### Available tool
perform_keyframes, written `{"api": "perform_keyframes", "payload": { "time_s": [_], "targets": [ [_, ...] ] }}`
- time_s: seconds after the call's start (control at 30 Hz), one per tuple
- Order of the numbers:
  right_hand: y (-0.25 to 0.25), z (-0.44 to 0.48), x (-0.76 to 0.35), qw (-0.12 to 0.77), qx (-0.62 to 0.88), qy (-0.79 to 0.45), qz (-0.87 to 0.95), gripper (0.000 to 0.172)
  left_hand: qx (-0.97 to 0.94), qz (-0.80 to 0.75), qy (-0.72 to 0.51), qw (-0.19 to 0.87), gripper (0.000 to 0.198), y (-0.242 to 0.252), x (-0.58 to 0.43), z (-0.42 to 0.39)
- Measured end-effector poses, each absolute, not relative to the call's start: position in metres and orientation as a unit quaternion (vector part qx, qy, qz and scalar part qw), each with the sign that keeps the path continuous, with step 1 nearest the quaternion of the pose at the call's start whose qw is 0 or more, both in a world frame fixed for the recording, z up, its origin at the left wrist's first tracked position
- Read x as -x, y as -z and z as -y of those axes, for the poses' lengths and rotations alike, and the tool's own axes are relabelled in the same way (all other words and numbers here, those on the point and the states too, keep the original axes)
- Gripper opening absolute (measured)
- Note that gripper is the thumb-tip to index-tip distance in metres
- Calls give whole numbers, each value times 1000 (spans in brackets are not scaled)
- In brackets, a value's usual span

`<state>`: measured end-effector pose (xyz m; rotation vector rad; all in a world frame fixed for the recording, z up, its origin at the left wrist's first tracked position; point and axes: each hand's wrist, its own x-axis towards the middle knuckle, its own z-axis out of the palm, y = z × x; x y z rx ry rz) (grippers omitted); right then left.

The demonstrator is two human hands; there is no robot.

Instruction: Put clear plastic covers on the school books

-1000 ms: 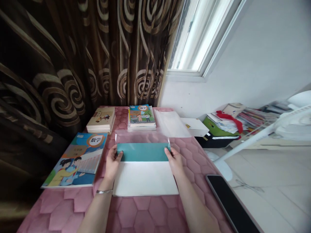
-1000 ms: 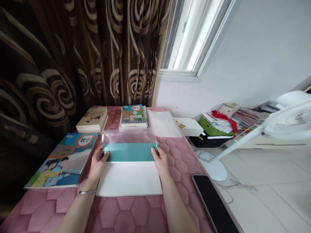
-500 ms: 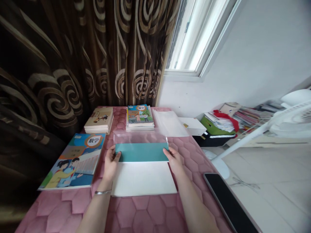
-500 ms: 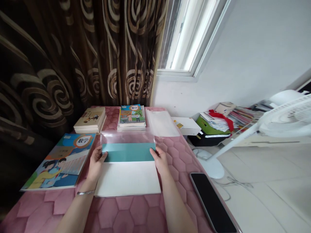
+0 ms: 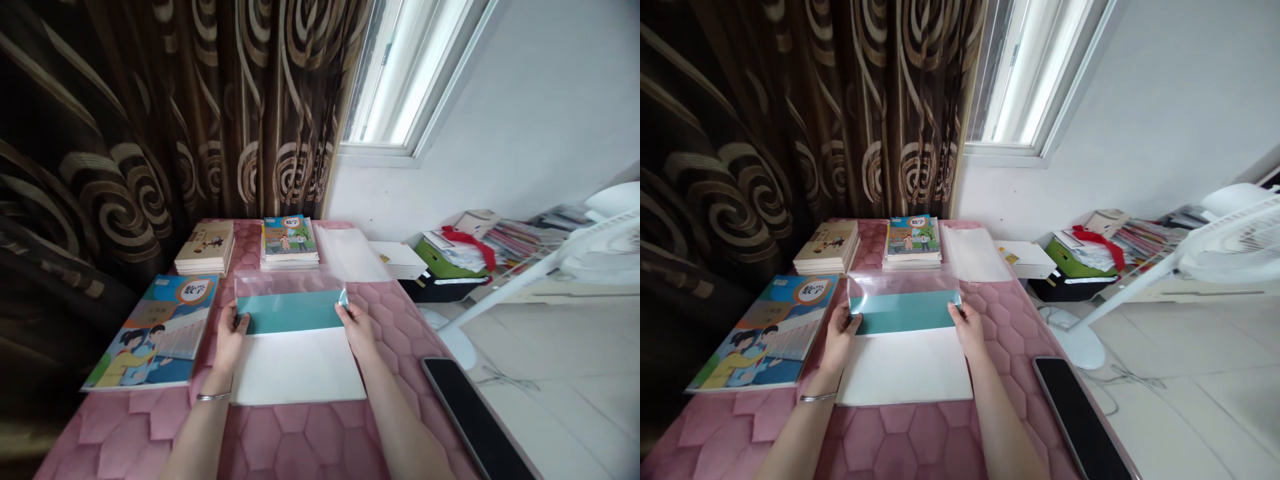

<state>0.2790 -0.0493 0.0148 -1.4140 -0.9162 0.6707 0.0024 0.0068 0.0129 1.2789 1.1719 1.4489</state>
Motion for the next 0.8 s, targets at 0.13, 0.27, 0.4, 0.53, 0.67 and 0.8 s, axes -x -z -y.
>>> {"api": "perform_keyframes", "payload": {
  "time_s": [0.13,0.27,0.4,0.53,0.67,0.8],
  "targets": [
    [-17,57,-281,619,604,-311,393,39,-517,-447,-589,431,37,-12,-6,-8],
    [-12,62,-287,629,576,-346,391,35,-510,-441,-595,437,39,-10,-7,-10],
    [-5,60,-290,628,566,-356,398,32,-504,-448,-586,449,41,-14,-4,-7],
    [-5,56,-284,638,563,-344,396,35,-518,-431,-553,490,40,-21,2,-2],
    [-9,56,-278,644,566,-331,394,34,-520,-417,-554,500,44,-22,5,-4],
    [-9,58,-280,642,574,-341,376,33,-508,-421,-565,496,43,-17,1,-10]
  ]
}}
